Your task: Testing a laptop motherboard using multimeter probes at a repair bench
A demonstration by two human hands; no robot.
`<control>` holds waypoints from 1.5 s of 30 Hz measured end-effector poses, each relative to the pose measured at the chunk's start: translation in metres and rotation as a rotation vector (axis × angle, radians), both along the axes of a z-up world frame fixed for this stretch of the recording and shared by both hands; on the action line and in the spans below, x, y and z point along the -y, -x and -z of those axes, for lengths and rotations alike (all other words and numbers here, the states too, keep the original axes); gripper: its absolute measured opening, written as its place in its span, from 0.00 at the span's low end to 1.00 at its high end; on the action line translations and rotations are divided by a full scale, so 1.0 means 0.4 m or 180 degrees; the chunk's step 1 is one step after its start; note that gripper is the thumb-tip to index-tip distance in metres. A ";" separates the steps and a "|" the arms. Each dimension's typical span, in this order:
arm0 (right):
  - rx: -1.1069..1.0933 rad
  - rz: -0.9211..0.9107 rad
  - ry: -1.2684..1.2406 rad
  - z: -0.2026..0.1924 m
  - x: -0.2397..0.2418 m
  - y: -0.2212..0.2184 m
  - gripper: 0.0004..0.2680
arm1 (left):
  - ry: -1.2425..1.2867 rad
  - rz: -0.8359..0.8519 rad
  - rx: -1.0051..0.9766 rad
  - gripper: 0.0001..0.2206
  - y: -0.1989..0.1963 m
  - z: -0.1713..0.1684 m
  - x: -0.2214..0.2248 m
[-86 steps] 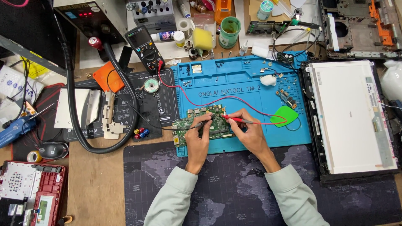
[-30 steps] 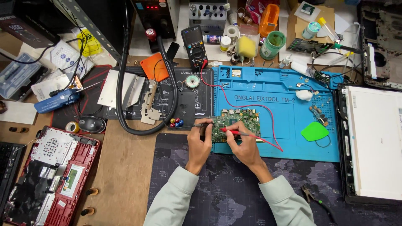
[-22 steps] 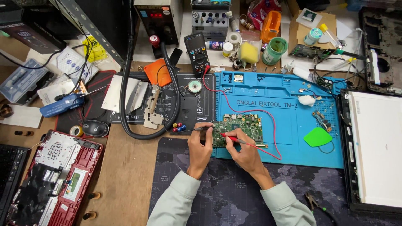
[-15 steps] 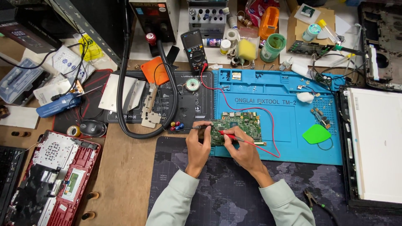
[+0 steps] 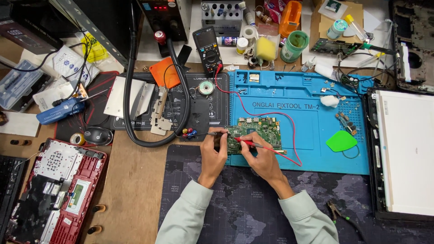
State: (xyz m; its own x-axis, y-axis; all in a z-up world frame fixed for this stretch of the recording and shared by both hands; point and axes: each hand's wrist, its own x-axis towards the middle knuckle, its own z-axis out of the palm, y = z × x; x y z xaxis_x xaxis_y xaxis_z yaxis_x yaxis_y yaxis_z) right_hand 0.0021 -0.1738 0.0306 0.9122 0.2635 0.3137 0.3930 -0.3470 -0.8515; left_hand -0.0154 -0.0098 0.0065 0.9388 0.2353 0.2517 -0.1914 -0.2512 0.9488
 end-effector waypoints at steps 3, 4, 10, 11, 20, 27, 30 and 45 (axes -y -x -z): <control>-0.0138 -0.0010 0.0032 -0.011 -0.001 -0.006 0.03 | -0.0132 0.0183 -0.0108 0.04 -0.019 -0.003 -0.020; -0.0154 -0.0020 0.0039 -0.015 0.001 -0.006 0.03 | -0.0125 0.0173 -0.0124 0.04 -0.028 0.001 -0.029; -0.0298 -0.0079 -0.0019 -0.020 0.005 -0.008 0.04 | -0.0038 0.0458 -0.0377 0.02 -0.102 -0.007 -0.077; -0.0288 -0.0077 -0.0006 -0.017 0.007 -0.010 0.03 | -0.0037 0.0508 -0.0444 0.02 -0.115 -0.003 -0.084; -0.0243 -0.0085 -0.0057 0.011 0.008 -0.014 0.03 | -0.0087 0.0728 -0.0700 0.04 -0.143 0.001 -0.108; -0.0311 -0.0117 -0.0099 -0.024 -0.004 -0.004 0.03 | -0.0103 0.0739 -0.0699 0.05 -0.139 0.003 -0.109; -0.0292 -0.0128 -0.0105 -0.034 -0.006 -0.005 0.03 | -0.0075 0.0733 -0.0690 0.04 -0.133 0.001 -0.110; -0.0095 -0.0172 -0.0054 -0.017 0.000 -0.003 0.03 | -0.0115 0.0793 -0.0686 0.05 -0.134 0.000 -0.111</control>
